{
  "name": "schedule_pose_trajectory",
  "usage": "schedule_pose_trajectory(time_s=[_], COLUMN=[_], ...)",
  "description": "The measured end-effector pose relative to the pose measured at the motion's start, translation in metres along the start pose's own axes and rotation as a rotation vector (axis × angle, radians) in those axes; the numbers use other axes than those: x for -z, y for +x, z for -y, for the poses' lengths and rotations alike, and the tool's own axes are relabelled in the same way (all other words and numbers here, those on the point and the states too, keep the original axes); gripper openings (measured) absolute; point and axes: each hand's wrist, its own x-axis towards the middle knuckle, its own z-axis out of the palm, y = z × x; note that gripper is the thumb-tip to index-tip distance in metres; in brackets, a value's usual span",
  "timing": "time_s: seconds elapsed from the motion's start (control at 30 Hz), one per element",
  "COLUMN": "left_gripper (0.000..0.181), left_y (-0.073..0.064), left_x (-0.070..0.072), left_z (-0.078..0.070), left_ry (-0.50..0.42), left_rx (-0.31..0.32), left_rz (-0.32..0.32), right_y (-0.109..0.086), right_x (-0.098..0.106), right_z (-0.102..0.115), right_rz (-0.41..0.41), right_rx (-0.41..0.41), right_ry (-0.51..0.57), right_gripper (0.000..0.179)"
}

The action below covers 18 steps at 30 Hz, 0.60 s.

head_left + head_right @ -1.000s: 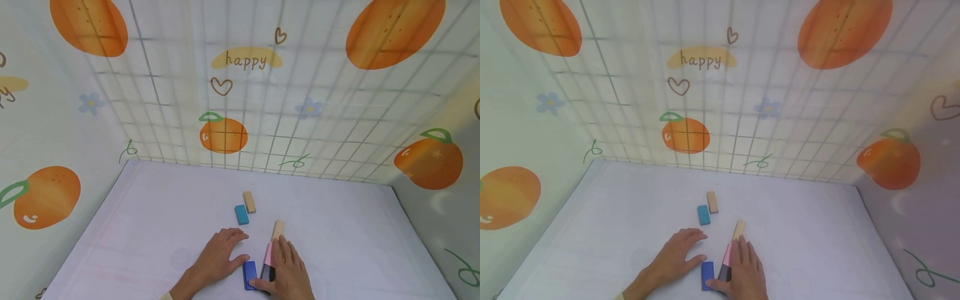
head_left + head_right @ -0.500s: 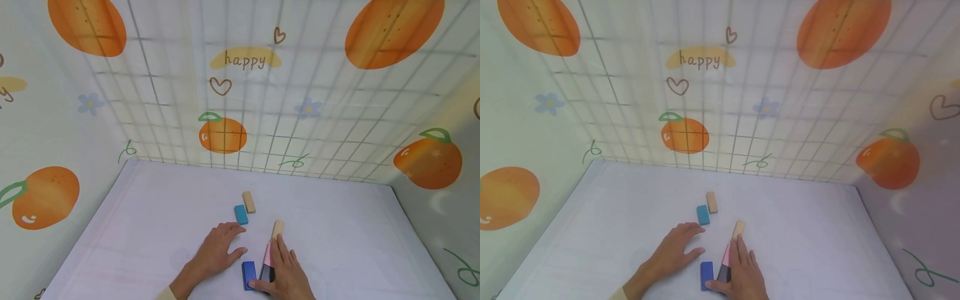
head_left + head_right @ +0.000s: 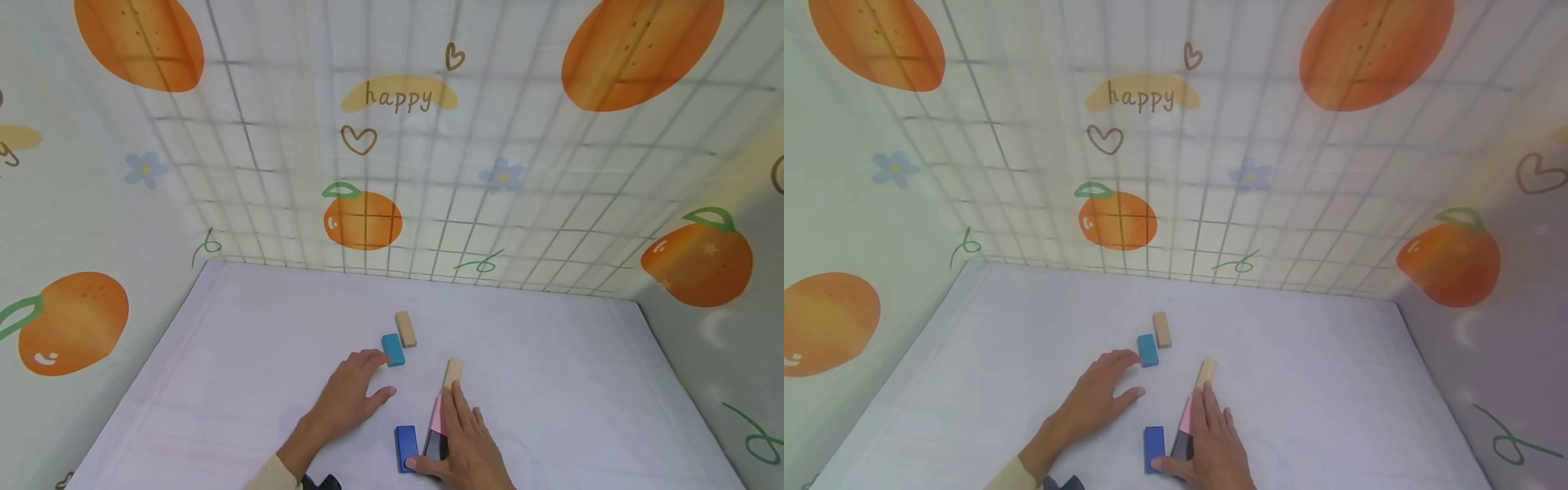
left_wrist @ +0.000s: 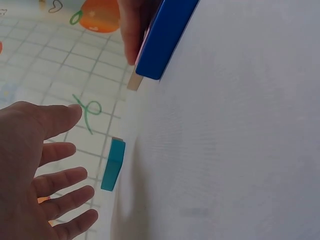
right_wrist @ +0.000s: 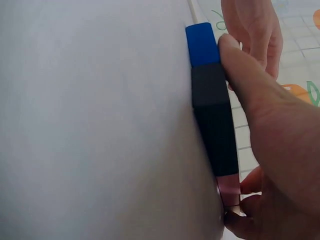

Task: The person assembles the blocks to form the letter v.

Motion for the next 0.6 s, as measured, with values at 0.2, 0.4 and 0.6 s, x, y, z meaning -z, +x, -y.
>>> schedule_pose_trajectory(time_s=[0.2, 0.4, 0.6], left_gripper=[0.06, 0.069, 0.076], left_y=[0.006, 0.013, 0.021], left_x=[0.002, 0.001, 0.002], left_z=[0.003, 0.006, 0.006], left_ry=[-0.019, -0.042, -0.048], left_rx=[0.055, 0.083, 0.088], left_rz=[0.02, 0.018, 0.013], right_y=[0.001, 0.001, 0.001], right_x=[0.001, 0.0, 0.0], right_z=[0.0, -0.001, 0.0], right_rz=[0.008, 0.015, 0.019], right_rx=[0.007, -0.006, -0.014], right_ry=[-0.001, -0.006, -0.009], right_gripper=[0.147, 0.147, 0.147])
